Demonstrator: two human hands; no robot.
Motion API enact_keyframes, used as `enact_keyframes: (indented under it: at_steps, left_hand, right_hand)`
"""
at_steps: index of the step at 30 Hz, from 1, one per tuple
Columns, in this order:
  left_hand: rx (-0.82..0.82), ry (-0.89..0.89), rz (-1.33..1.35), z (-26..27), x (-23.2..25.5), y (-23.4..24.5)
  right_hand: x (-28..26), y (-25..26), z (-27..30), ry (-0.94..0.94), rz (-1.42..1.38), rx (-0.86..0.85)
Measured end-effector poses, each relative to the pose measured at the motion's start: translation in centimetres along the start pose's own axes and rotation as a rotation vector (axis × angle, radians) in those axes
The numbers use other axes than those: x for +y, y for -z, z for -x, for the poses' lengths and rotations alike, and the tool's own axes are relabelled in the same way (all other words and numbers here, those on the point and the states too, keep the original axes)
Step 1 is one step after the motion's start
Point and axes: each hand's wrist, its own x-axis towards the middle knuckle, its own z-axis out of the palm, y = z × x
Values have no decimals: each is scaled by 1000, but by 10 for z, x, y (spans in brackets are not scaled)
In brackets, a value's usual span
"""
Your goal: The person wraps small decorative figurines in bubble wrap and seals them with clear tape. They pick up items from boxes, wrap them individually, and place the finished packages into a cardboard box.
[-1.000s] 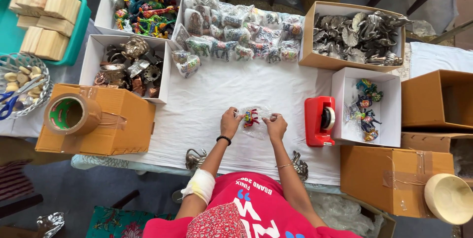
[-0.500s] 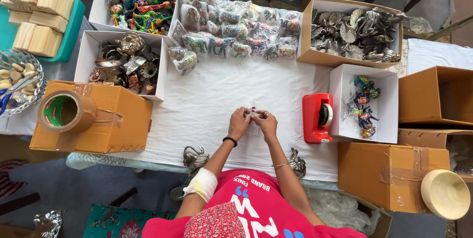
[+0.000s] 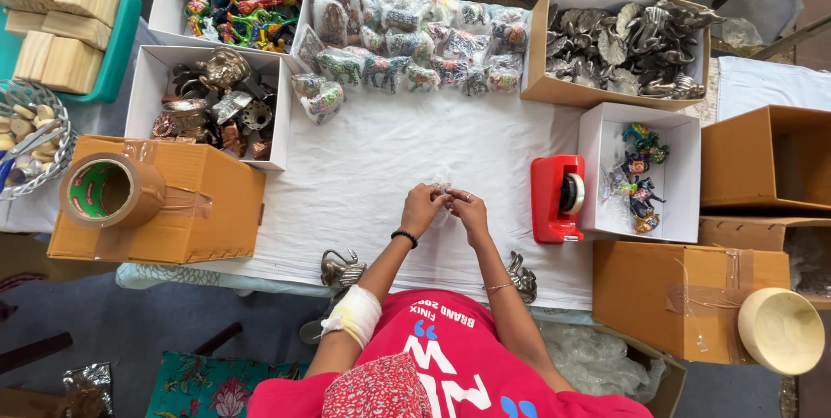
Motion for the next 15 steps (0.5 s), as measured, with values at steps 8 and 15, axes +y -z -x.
enact_keyframes:
  at_steps: [8, 15]
  left_hand:
    - [-19, 70, -56, -12, -12, -11]
    - [-181, -333, -164, -10, -14, 4]
  right_hand:
    - [2, 5, 17, 377, 208, 107]
    - [-66, 10, 29, 1143, 911, -81]
